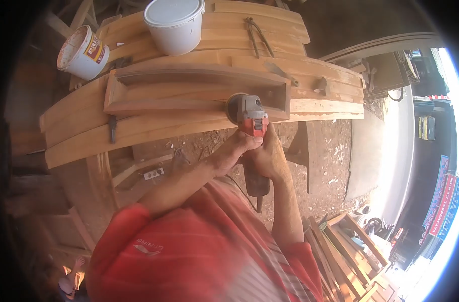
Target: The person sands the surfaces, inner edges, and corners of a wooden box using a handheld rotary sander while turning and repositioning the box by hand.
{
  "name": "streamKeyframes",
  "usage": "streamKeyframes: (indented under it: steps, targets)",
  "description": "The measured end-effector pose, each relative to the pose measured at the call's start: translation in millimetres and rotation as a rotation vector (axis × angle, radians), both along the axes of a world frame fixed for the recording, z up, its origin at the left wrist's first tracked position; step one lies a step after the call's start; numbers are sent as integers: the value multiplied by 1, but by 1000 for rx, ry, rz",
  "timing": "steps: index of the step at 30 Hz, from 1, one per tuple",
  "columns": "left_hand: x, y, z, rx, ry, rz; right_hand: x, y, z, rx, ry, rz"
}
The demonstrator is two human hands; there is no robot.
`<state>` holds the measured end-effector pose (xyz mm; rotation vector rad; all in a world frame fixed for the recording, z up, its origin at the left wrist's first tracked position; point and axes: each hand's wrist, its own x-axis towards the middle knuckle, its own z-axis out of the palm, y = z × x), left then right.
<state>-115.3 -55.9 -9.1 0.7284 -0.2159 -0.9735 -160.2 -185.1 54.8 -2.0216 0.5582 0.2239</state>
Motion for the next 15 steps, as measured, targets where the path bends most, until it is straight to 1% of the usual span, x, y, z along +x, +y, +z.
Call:
streamKeyframes:
  steps: [1, 4, 5, 6, 8, 9, 12, 14, 15]
  targets:
    - [1, -14, 2, 25, -44, -90, -8, -16, -4, 20, -48, -31]
    - [-10, -56, 16, 10, -3, -108, -31, -60, -9, 22, 0, -146]
    - [-14, -72, 7, -5, -51, -117, -37, -70, -10, 46, -77, -176]
    - [-14, -81, 11, -3, -49, -115, -41, -79, -8, 47, -75, -173]
    - [-14, -96, 20, -46, -20, -219, -48, -94, -3, -11, -66, -225]
    - [-17, -109, 7, -61, -11, -249, -52, -100, -8, 29, -82, -261]
    - [-22, -118, -8, -109, -69, -186, -50, -98, -4, 53, -86, -226]
    - [-14, -96, -1, -114, -105, -114, -42, -90, -11, 43, -68, -156]
    - [-11, -83, 3, -102, -99, -65, -35, -81, -14, 61, -116, -96]
